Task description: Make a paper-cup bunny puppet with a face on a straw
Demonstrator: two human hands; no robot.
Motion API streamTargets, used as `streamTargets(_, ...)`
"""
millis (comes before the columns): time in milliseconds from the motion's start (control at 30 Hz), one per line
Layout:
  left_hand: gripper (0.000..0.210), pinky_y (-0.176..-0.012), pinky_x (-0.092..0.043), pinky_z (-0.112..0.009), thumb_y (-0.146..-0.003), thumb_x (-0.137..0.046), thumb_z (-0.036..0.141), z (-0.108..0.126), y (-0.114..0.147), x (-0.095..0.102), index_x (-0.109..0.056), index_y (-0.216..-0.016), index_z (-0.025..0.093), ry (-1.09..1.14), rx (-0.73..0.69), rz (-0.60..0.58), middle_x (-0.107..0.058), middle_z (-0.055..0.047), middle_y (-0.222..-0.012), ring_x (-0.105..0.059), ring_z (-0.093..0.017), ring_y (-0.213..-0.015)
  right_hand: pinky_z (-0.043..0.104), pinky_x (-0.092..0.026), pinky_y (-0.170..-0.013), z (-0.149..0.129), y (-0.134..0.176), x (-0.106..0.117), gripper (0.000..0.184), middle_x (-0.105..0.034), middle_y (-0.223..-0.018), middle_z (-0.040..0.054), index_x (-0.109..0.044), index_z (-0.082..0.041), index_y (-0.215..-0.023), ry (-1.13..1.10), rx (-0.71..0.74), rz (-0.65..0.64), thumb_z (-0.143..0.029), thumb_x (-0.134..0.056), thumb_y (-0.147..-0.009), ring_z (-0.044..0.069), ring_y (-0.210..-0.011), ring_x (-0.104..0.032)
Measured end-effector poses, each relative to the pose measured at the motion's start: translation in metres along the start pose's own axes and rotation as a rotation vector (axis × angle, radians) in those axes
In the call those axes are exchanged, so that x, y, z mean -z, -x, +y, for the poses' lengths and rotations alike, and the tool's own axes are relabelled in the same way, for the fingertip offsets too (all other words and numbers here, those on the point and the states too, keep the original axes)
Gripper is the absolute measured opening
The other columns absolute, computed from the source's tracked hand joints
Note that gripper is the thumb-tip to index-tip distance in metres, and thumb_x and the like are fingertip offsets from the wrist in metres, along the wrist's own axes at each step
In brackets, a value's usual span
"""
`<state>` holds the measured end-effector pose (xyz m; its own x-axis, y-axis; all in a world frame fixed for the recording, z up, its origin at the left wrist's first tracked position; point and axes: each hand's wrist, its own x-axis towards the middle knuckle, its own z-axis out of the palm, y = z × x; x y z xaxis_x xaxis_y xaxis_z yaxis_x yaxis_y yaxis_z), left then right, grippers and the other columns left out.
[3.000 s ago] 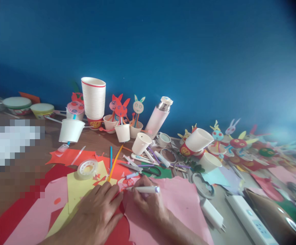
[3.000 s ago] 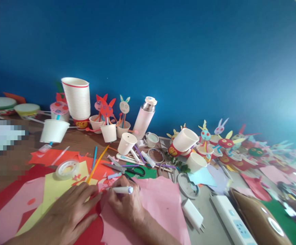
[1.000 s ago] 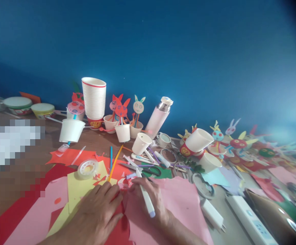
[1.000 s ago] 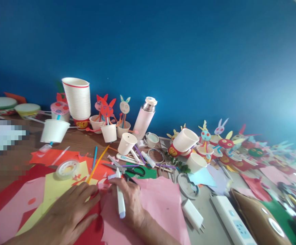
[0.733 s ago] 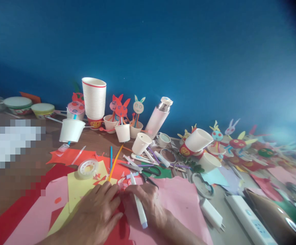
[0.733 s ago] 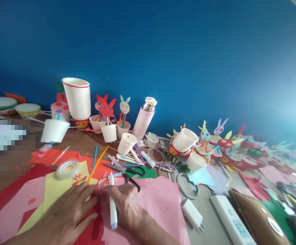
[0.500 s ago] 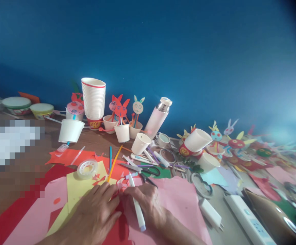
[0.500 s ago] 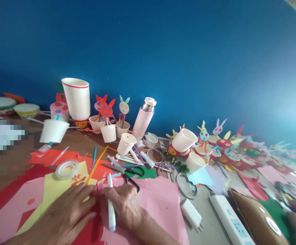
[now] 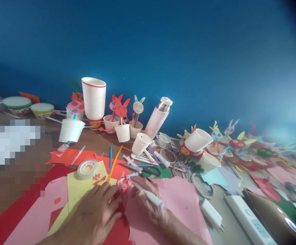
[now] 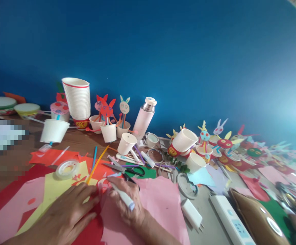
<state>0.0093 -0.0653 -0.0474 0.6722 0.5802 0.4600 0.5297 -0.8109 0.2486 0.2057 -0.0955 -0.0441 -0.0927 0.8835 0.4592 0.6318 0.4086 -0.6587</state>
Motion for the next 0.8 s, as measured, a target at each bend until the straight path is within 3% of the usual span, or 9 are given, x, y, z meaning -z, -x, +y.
streamTargets(67, 0.014, -0.086, -0.044, -0.037, -0.082, -0.052, 0.023, 0.0, -0.001, 0.001, -0.065, -0.088, 0.026, -0.002, 0.002, -0.028, -0.063, -0.004, -0.097, -0.055, -0.021, -0.092, 0.025, -0.049, -0.071, -0.004, -0.002, 0.001, 0.027, -0.069, -0.086, 0.0029, -0.062, -0.025, -0.101, -0.111, -0.047, 0.032, -0.025, -0.039, -0.087, 0.016, -0.076, -0.063)
streamTargets(200, 0.013, -0.084, -0.044, -0.038, -0.082, -0.052, 0.022, 0.001, -0.003, 0.003, -0.064, -0.083, 0.025, 0.006, 0.024, -0.066, -0.062, -0.005, -0.094, -0.055, -0.021, -0.09, 0.02, -0.046, -0.052, -0.008, -0.004, -0.008, 0.012, -0.063, -0.062, -0.0005, -0.059, -0.02, -0.078, -0.321, -0.265, 0.092, -0.02, -0.046, -0.08, 0.013, -0.055, -0.058)
streamTargets(300, 0.013, -0.083, -0.044, -0.037, -0.082, -0.051, 0.023, 0.002, -0.004, 0.004, -0.064, -0.081, 0.025, 0.021, 0.026, -0.07, -0.061, -0.004, -0.091, -0.055, -0.021, -0.089, 0.019, -0.042, -0.046, -0.007, -0.002, -0.015, 0.008, -0.059, -0.057, -0.0023, -0.052, -0.019, -0.069, -0.349, -0.381, 0.106, -0.016, -0.048, -0.075, 0.012, -0.05, -0.055)
streamTargets(533, 0.012, -0.081, -0.045, -0.035, -0.082, -0.052, 0.021, 0.002, -0.005, 0.005, -0.063, -0.085, 0.025, 0.025, 0.025, -0.041, -0.061, -0.004, -0.092, -0.056, -0.021, -0.087, 0.021, -0.041, -0.049, -0.001, 0.0, -0.017, 0.009, -0.059, -0.057, -0.0025, -0.053, -0.019, -0.066, -0.137, -0.289, 0.05, -0.014, -0.049, -0.073, 0.012, -0.05, -0.053)
streamTargets(800, 0.013, -0.08, -0.045, -0.036, -0.08, -0.053, 0.018, 0.002, -0.004, 0.006, -0.064, -0.085, 0.024, 0.008, 0.04, -0.122, -0.061, -0.005, -0.094, -0.054, -0.021, -0.088, 0.021, -0.042, -0.049, -0.005, -0.001, -0.016, 0.011, -0.059, -0.057, -0.0028, -0.053, -0.02, -0.066, -0.057, -0.239, 0.027, -0.013, -0.048, -0.073, 0.012, -0.05, -0.054)
